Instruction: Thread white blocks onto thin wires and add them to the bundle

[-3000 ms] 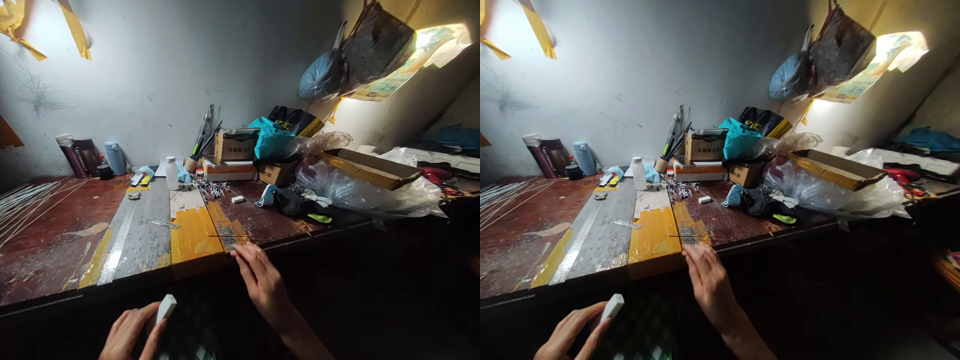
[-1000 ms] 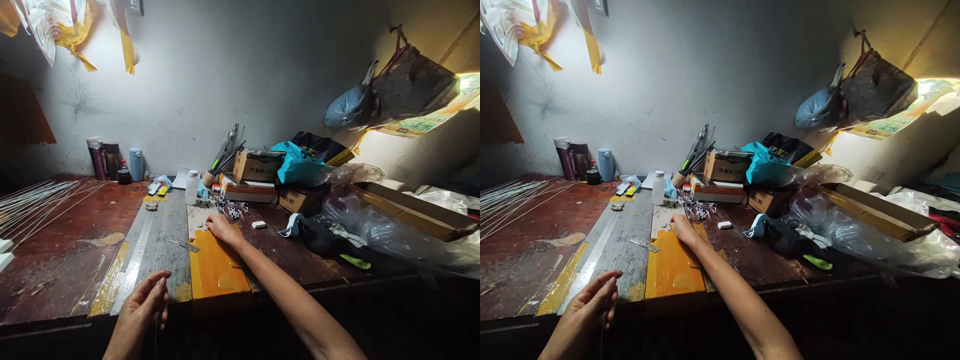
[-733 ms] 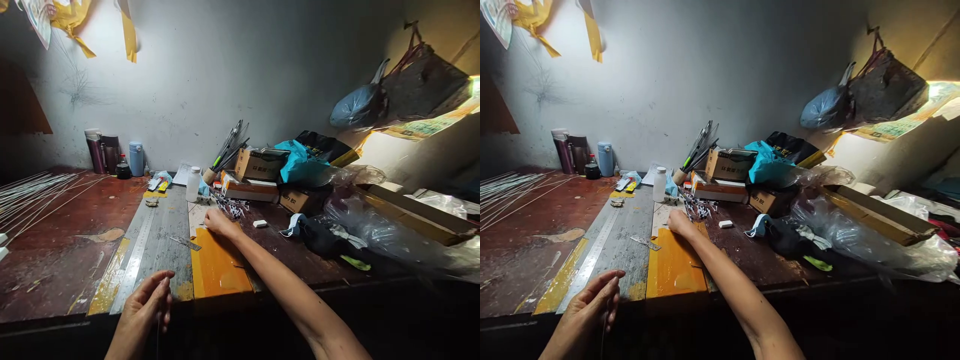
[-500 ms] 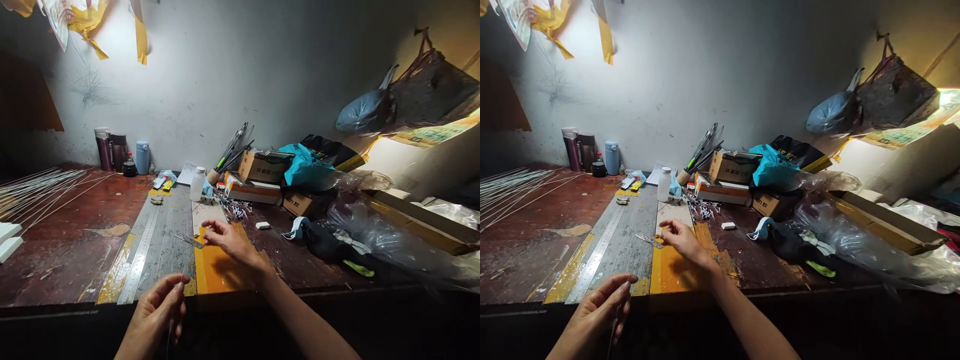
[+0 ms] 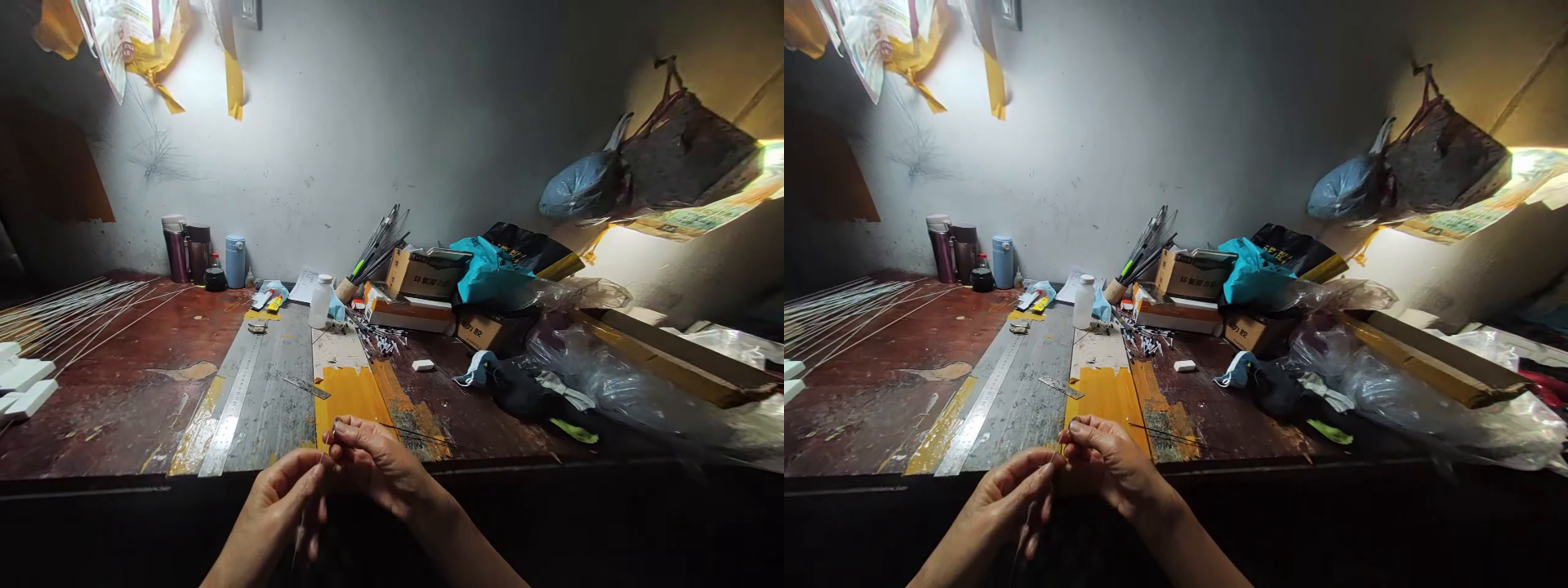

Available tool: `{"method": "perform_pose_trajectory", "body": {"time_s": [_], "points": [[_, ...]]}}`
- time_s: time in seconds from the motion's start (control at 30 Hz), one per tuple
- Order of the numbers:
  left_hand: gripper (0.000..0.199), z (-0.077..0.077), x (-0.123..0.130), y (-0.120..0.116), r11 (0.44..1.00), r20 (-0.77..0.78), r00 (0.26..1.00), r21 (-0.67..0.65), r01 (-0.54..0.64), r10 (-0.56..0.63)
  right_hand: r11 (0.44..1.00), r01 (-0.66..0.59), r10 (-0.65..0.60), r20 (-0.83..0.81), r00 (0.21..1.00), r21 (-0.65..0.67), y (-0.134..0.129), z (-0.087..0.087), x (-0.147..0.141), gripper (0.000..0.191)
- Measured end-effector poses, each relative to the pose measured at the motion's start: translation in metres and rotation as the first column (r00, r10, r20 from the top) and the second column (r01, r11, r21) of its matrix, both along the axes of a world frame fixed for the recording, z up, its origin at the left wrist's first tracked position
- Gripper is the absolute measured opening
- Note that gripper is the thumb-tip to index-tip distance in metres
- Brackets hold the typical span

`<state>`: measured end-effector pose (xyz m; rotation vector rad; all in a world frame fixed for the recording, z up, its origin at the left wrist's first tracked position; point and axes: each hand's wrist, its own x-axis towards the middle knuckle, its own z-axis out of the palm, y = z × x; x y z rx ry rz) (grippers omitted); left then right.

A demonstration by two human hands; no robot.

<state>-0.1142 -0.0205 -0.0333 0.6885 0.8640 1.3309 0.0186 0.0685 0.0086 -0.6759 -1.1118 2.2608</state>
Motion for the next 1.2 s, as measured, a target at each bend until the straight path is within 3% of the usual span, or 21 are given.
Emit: {"method": "perform_pose_trajectory", "body": {"time_s": [0.2, 0.6, 0.87, 1.07, 1.2], "points": [[0.03, 0.001, 0.003, -0.001, 1.0, 0.046, 0.999, 0.005, 0.019, -0.019, 0.997, -0.017, 0.017, -0.004, 1.0, 0.072, -0.003, -0.005, 0.002, 0.028], [0.039, -0.005, 0.001, 0.002, 1.0, -0.001, 1.0, -0.011, 0.0, 0.0, 0.999, -0.002, 0.001, 0.018, 1.0, 0.049, -0.003, -0.005, 0.001, 0.036], [0.033, -0.011, 0.002, 0.002, 1.0, -0.04, 0.999, 0.0, -0.004, 0.004, 0.987, -0.022, 0.005, 0.104, 0.995, 0.16, -0.002, -0.006, 0.002, 0.039], [0.027, -0.004, 0.005, 0.003, 1.0, -0.007, 1.0, 0.013, 0.004, -0.004, 0.956, 0.005, -0.074, 0.225, 0.972, 0.292, -0.002, -0.012, 0.002, 0.042], [0.029, -0.004, 0.013, 0.001, 1.0, 0.009, 1.0, 0.021, 0.015, -0.015, 0.93, 0.005, -0.122, 0.295, 0.948, 0.369, 0.006, -0.001, 0.007, 0.045]]}}
